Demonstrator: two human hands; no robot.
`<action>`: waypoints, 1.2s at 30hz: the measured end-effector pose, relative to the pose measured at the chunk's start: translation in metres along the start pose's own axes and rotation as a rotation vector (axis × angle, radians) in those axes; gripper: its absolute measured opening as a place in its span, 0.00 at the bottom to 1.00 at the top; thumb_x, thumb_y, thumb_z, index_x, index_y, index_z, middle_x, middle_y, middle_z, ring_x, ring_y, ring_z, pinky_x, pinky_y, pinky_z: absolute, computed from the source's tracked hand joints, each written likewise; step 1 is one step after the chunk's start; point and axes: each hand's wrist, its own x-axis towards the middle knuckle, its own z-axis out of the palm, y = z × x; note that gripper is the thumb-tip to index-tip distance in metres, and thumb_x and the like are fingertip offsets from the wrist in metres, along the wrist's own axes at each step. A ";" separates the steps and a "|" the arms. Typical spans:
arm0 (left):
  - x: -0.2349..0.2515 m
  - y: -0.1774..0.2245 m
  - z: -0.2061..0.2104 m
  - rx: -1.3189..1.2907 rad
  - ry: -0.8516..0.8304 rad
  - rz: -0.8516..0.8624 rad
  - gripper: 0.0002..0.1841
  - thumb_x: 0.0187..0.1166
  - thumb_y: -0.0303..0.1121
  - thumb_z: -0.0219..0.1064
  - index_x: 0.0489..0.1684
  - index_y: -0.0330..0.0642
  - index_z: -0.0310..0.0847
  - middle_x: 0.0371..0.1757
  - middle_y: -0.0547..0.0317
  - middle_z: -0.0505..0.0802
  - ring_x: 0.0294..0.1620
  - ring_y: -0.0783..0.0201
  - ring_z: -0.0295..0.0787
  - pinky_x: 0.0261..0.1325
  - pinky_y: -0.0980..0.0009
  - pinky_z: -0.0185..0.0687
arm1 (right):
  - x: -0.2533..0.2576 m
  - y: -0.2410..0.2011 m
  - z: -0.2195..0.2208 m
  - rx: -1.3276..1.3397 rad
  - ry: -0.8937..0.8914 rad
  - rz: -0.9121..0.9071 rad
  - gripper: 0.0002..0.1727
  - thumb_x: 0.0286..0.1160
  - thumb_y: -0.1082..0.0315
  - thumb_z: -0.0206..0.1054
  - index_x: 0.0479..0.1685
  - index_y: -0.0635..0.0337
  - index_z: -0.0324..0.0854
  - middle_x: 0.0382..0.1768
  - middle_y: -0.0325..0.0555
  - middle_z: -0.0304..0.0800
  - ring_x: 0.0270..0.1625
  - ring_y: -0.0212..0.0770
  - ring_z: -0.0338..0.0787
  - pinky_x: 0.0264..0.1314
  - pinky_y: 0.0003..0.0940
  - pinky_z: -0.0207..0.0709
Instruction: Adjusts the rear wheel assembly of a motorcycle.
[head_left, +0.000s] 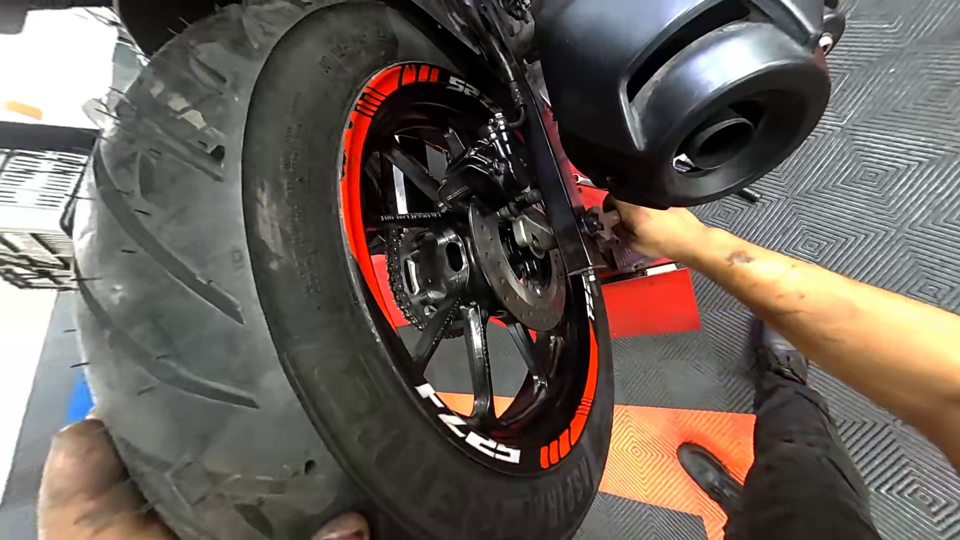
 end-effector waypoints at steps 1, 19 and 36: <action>0.000 0.000 0.002 -0.019 0.009 -0.006 0.63 0.69 0.62 0.69 0.86 0.12 0.37 0.85 0.21 0.61 0.90 0.50 0.58 0.92 0.59 0.53 | -0.010 -0.009 -0.003 0.038 -0.089 0.040 0.13 0.77 0.63 0.65 0.55 0.59 0.80 0.41 0.54 0.89 0.45 0.58 0.91 0.45 0.65 0.83; -0.005 -0.014 0.004 0.031 0.048 -0.021 0.63 0.68 0.68 0.66 0.91 0.23 0.39 0.89 0.28 0.61 0.90 0.56 0.62 0.90 0.64 0.60 | -0.118 -0.202 -0.100 1.361 -0.435 0.702 0.20 0.80 0.65 0.53 0.71 0.46 0.63 0.19 0.40 0.74 0.12 0.34 0.73 0.10 0.27 0.67; -0.009 -0.015 0.004 0.097 0.102 -0.115 0.65 0.62 0.76 0.66 0.94 0.34 0.46 0.91 0.35 0.62 0.90 0.54 0.63 0.87 0.56 0.68 | -0.080 -0.088 0.022 0.057 0.036 0.180 0.17 0.76 0.62 0.62 0.57 0.63 0.76 0.30 0.53 0.88 0.33 0.58 0.93 0.34 0.60 0.86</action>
